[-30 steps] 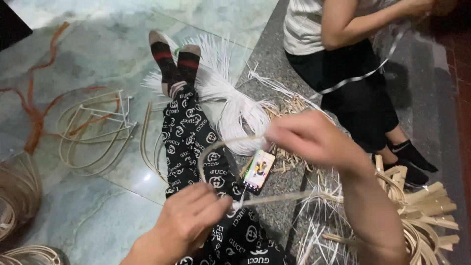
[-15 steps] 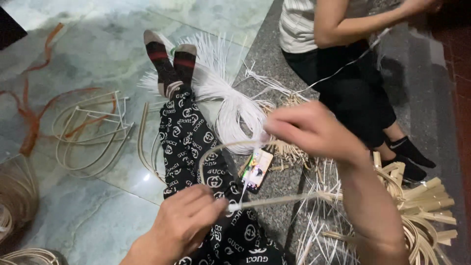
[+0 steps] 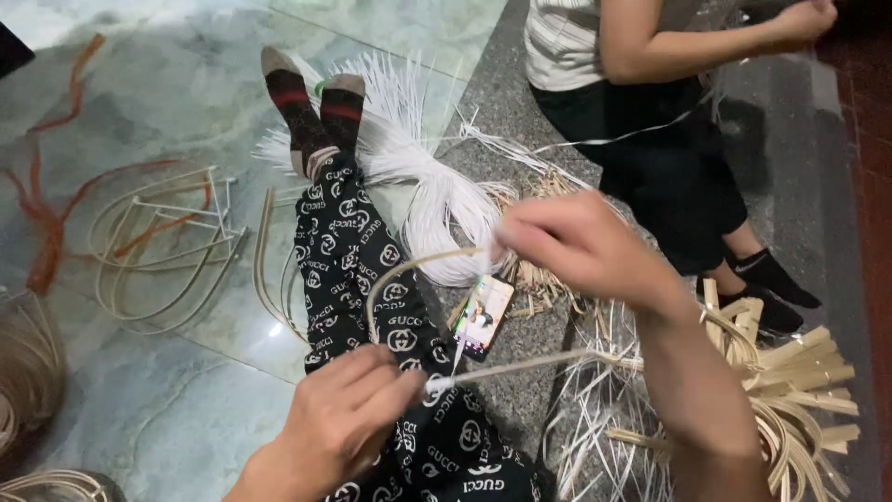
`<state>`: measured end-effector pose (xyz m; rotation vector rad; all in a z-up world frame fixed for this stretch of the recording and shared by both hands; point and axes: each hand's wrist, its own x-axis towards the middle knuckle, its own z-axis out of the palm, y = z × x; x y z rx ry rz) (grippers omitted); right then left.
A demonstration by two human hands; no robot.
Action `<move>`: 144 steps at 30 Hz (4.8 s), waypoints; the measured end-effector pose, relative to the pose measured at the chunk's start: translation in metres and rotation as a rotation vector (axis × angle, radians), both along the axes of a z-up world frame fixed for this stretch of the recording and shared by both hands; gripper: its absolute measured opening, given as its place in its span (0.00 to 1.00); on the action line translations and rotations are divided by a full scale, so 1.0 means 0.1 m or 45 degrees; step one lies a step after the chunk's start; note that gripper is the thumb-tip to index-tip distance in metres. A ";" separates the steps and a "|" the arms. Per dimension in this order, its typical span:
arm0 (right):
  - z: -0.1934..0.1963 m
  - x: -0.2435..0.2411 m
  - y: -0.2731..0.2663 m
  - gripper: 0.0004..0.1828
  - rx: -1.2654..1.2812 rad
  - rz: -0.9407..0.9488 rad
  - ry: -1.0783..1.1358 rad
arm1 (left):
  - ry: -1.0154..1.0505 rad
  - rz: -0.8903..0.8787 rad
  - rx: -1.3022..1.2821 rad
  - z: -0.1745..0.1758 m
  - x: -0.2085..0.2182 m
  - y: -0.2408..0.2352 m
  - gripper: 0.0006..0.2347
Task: Hand-weaving or assembling bamboo/fiber craft items on the floor.
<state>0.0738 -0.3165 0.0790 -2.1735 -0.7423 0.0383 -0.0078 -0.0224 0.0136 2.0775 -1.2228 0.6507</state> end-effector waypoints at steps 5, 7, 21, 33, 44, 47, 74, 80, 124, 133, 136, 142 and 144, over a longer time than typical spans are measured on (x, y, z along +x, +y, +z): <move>-1.85 -0.09 0.18 0.14 -0.032 0.511 0.507 | 0.022 0.089 -0.182 0.01 0.07 0.19 0.11; -1.66 -0.51 0.24 0.15 -0.131 0.757 0.459 | 0.001 0.233 -0.155 -0.08 0.12 0.23 0.12; -2.02 -0.15 0.25 0.10 -0.368 0.488 1.047 | -0.054 0.229 -0.168 -0.16 0.04 0.27 0.09; -1.59 -1.02 0.85 0.20 0.445 0.854 1.532 | 0.350 0.484 0.196 -0.61 -0.02 0.32 0.28; -2.26 -1.45 0.51 0.19 0.753 0.667 1.503 | 0.225 0.492 0.235 -0.73 -0.02 0.35 0.25; -2.48 -1.48 0.41 0.19 0.778 0.590 1.409 | 0.148 0.619 0.251 -0.70 -0.02 0.39 0.24; -1.54 -0.53 0.50 0.17 0.311 -0.181 0.164 | 0.250 0.558 -0.004 -0.39 0.01 0.34 0.15; -1.36 -0.58 1.21 0.14 0.195 0.151 -0.003 | 0.293 0.573 -0.038 -0.47 0.02 0.49 0.18; -1.22 0.44 1.00 0.17 0.228 0.365 0.182 | 0.039 0.333 0.017 -0.17 -0.32 0.60 0.10; -0.34 -0.40 0.75 0.13 0.244 0.973 0.060 | 0.015 0.527 0.114 -0.18 -0.20 0.54 0.16; -0.50 0.11 0.73 0.12 0.132 0.208 -0.061 | -0.001 0.407 0.103 -0.09 -0.27 0.42 0.09; -1.39 -0.16 1.08 0.19 -0.494 0.471 0.421 | -0.056 0.551 -0.057 -0.01 -0.23 0.60 0.14; -0.98 -0.55 0.88 0.14 0.045 1.009 0.638 | -0.078 0.659 0.053 -0.08 -0.17 0.62 0.17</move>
